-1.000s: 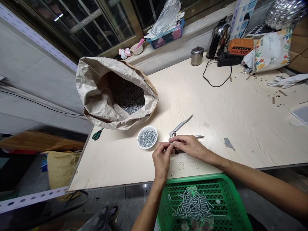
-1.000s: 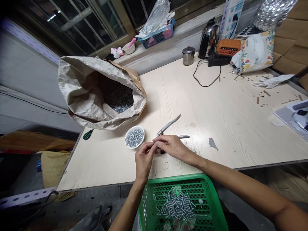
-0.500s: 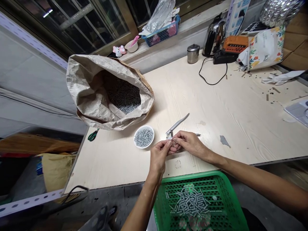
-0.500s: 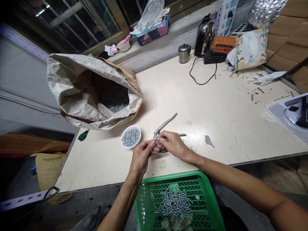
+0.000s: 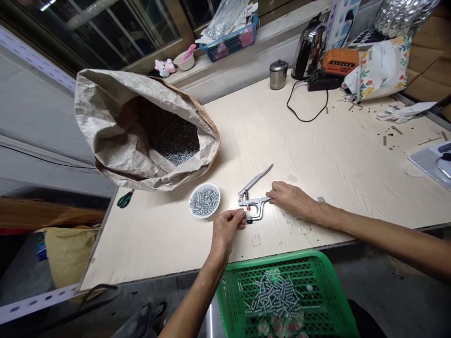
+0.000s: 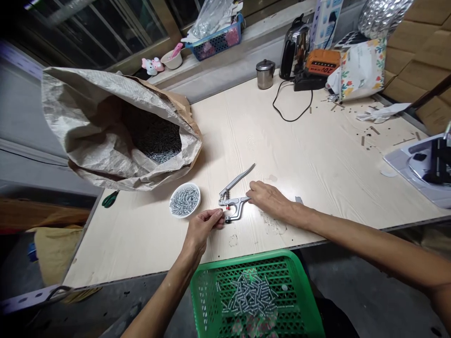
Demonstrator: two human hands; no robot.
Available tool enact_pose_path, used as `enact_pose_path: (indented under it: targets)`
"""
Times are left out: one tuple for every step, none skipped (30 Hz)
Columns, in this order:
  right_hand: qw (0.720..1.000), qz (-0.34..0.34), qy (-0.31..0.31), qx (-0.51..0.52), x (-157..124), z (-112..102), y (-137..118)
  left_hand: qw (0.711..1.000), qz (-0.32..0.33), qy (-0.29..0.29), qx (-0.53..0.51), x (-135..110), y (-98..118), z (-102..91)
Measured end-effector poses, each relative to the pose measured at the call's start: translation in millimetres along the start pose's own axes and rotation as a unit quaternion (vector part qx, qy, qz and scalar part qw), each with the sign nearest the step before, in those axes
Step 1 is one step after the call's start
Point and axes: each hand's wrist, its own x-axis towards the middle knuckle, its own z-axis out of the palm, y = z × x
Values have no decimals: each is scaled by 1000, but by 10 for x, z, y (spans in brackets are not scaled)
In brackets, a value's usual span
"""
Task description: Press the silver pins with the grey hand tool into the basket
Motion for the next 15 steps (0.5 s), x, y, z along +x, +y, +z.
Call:
enact_pose_path:
  targets:
    - [1000, -10, 1, -14, -5, 30, 13, 1000, 4, 8, 21, 9, 3, 0]
    - [1000, -20, 2, -19, -5, 56, 31, 999, 7, 16, 40, 19, 7, 1]
    - [999, -31, 4, -19, -2, 77, 51, 998, 7, 20, 56, 29, 14, 2]
    - [999, -40, 4, -17, 3, 91, 72, 998, 0, 18, 67, 40, 23, 6]
    - [999, -48, 4, -15, 8, 100, 91, 997, -14, 9, 72, 51, 34, 12]
    - [999, -52, 3, -12, 13, 104, 107, 997, -33, -3, 75, 63, 46, 21]
    - [998, -54, 1, -9, 16, 104, 118, 996, -55, -15, 75, 75, 58, 31]
    - [999, -54, -1, -7, 18, 104, 126, 994, -76, -27, 74, 88, 70, 42]
    - [999, -52, -4, -5, 19, 103, 130, 992, -93, -36, 72, 100, 80, 53]
    - [999, -51, -6, -4, 19, 102, 132, 991, -106, -41, 69, 112, 90, 62]
    - [999, -49, -6, -2, 19, 103, 132, 990, -114, -45, 68, 123, 98, 67]
    - [999, -47, -6, -1, 18, 106, 131, 989, -120, -49, 71, 134, 107, 68]
    - [999, -46, -5, 1, 18, 110, 129, 988, -124, -55, 76, 144, 117, 65]
    - [999, -46, -2, 2, 16, 115, 127, 986, -127, -61, 83, 154, 129, 59]
    - [999, -47, 4, 3, 13, 121, 125, 985, -129, -69, 92, 164, 145, 49]
